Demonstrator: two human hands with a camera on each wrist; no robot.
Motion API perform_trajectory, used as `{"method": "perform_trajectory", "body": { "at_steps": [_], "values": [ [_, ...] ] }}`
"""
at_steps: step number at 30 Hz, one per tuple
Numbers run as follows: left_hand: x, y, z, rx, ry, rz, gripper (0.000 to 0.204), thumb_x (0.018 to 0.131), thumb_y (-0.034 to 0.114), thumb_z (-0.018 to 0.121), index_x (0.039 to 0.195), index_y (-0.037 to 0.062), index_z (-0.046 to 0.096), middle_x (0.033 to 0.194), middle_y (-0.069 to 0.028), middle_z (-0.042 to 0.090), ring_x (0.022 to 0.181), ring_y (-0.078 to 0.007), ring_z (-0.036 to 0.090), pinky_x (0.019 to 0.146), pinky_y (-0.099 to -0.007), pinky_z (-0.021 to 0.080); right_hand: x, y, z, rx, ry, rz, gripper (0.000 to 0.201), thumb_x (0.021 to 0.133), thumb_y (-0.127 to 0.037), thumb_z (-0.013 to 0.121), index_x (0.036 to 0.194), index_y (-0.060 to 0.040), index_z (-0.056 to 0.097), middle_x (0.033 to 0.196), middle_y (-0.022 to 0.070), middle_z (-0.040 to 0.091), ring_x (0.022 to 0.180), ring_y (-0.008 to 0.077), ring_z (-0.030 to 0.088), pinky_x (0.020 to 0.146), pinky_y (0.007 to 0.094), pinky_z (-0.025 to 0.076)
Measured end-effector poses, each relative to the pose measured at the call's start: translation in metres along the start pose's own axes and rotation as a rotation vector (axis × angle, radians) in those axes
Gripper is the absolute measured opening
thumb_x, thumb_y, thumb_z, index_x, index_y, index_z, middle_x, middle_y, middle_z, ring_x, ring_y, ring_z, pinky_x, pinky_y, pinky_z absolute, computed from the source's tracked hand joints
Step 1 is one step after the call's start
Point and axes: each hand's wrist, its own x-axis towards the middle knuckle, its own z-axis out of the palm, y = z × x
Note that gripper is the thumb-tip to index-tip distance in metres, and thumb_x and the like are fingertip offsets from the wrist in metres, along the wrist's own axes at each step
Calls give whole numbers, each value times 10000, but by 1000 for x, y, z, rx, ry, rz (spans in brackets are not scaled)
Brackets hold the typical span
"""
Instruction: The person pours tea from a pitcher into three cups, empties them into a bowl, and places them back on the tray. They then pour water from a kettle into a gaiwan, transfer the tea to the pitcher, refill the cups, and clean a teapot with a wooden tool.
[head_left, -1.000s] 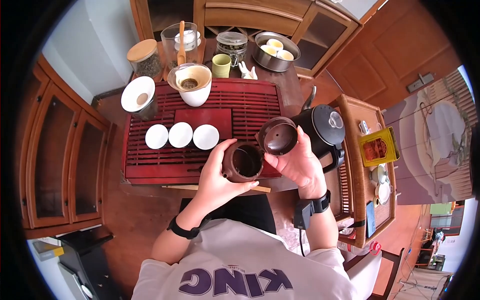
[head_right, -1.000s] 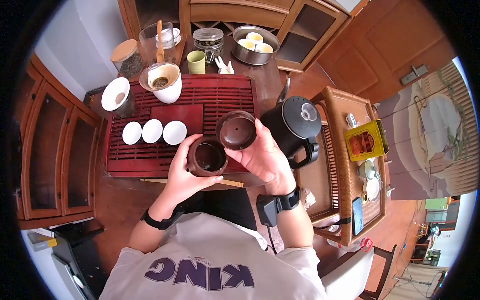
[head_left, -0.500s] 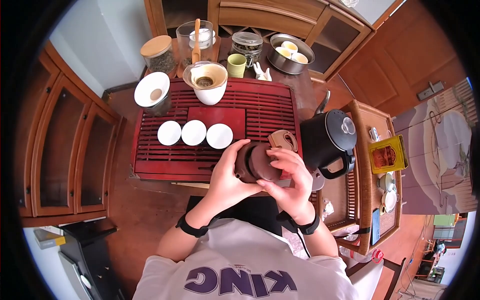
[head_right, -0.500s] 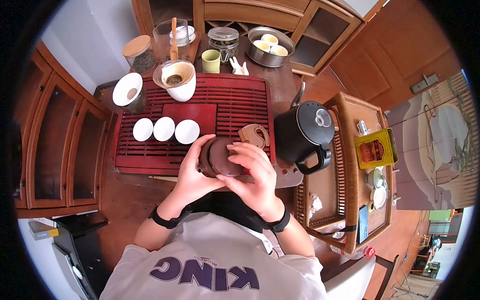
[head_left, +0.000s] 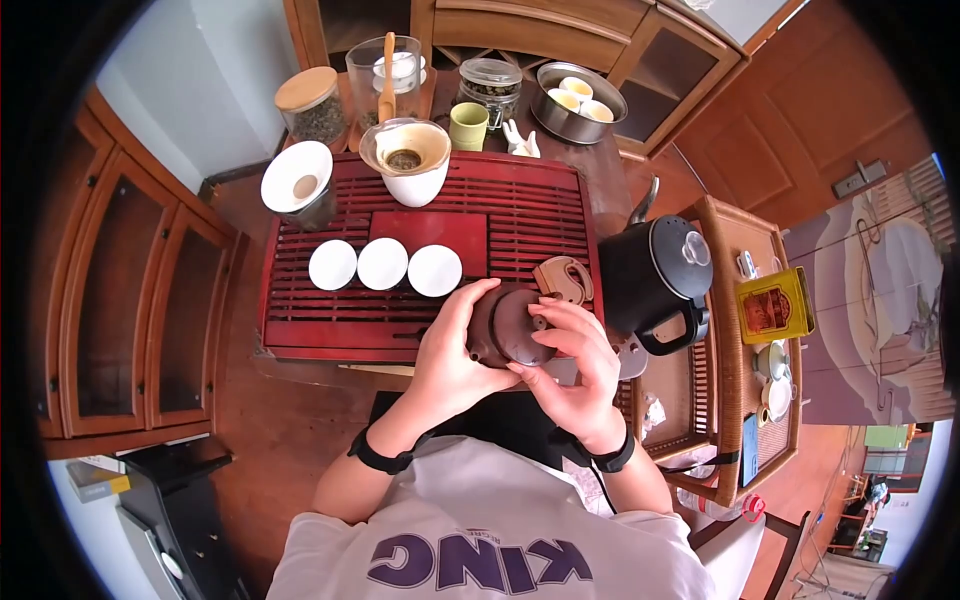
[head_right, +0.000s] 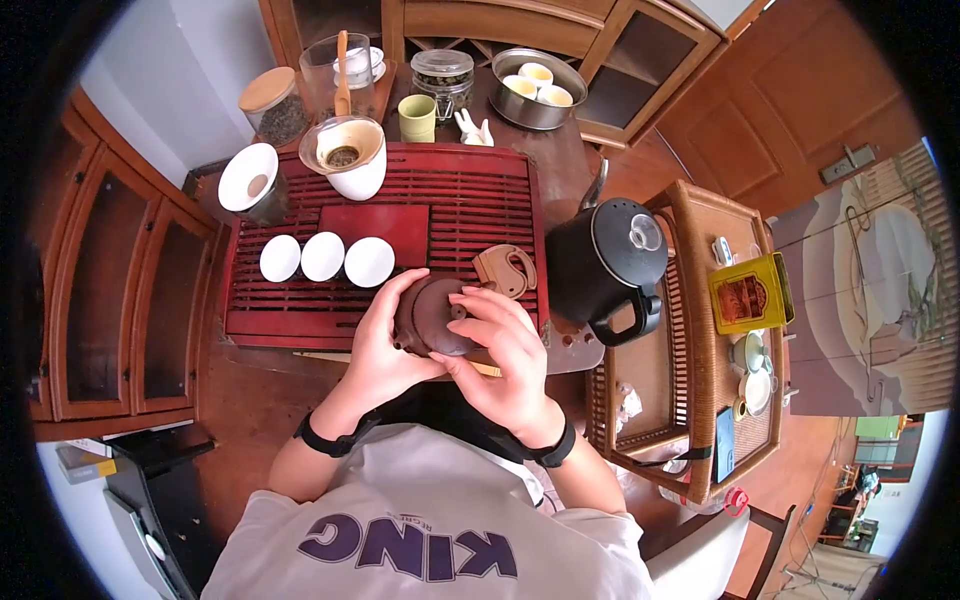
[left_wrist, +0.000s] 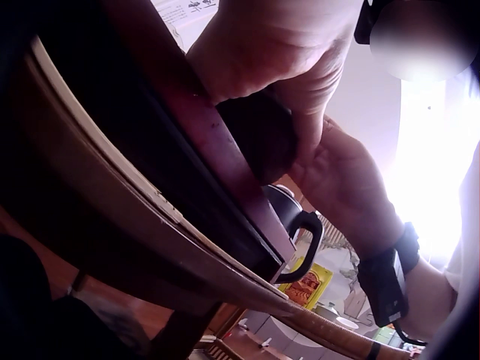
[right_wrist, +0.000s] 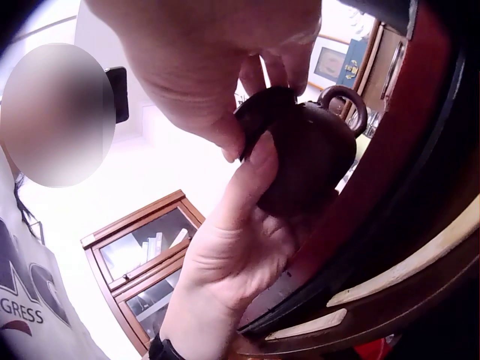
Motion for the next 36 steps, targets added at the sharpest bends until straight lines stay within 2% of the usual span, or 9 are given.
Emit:
{"method": "perform_trajectory", "body": {
  "at_steps": [12, 15, 18, 20, 22, 24, 28, 31, 36],
  "values": [
    [-1, -2, 1, 100, 18, 87, 942, 571, 166, 950, 1373, 57, 468, 1297, -157, 579, 1154, -326, 623, 946, -413, 529, -8, -2, 8, 60, 60, 80, 386, 670, -97, 876, 1010, -32, 704, 1128, 136, 649, 1083, 333, 633, 913, 430, 517],
    [1, 4, 1, 144, 29, 115, 936, 575, 183, 953, 1368, 60, 471, 1287, -156, 587, 1141, -326, 631, 935, -417, 535, -9, -2, 8, 75, 75, 140, 325, 709, -88, 855, 994, -25, 713, 1084, 125, 662, 1082, 314, 633, 923, 414, 513],
    [0, 6, 1, 134, 15, 98, 926, 579, 180, 953, 1362, 62, 473, 1275, -158, 593, 1136, -326, 634, 926, -417, 539, -4, -5, 8, 294, 214, 343, 284, 716, -45, 834, 976, -29, 720, 1044, 124, 672, 1012, 293, 634, 878, 388, 512],
    [-1, 6, 1, 119, -11, 64, 943, 591, 179, 968, 1381, 38, 472, 1314, -142, 572, 1191, -266, 596, 1003, -401, 496, 3, -3, 2, -89, 127, 142, 259, 729, -23, 809, 974, -35, 725, 1016, 120, 673, 920, 271, 617, 809, 366, 499],
    [0, 5, 0, 127, 8, 97, 936, 584, 173, 961, 1372, 50, 473, 1295, -151, 582, 1164, -296, 615, 963, -407, 519, 4, -4, 1, -109, 115, 139, 262, 722, -24, 810, 971, -37, 727, 974, 103, 655, 857, 259, 588, 757, 357, 480],
    [1, 4, 1, 133, 25, 128, 928, 576, 167, 955, 1362, 62, 473, 1277, -160, 591, 1136, -326, 634, 923, -413, 541, 7, -9, 0, -92, 66, 300, 252, 729, -35, 810, 967, -33, 726, 932, 88, 629, 867, 261, 586, 764, 362, 479],
    [1, 4, 2, 120, 24, 104, 931, 570, 154, 954, 1362, 60, 474, 1281, -157, 590, 1138, -323, 633, 929, -412, 539, 4, -8, 1, -157, 35, 240, 237, 750, -24, 802, 972, -28, 722, 920, 85, 614, 848, 244, 597, 735, 333, 494],
    [0, 3, 1, 91, 9, 85, 927, 574, 135, 950, 1364, 57, 472, 1282, -154, 590, 1143, -316, 630, 937, -406, 535, -2, -8, 1, -25, 185, 253, 182, 803, 11, 763, 975, -15, 710, 928, 96, 615, 800, 187, 614, 675, 255, 514],
    [-1, 0, 3, 26, -8, 79, 922, 586, 104, 940, 1373, 48, 463, 1287, -148, 588, 1152, -305, 626, 948, -391, 528, -9, 4, -8, 177, 330, 405, 110, 985, -24, 581, 1075, 20, 627, 1074, 56, 563, 891, 85, 548, 770, 210, 458]
  ]
}}
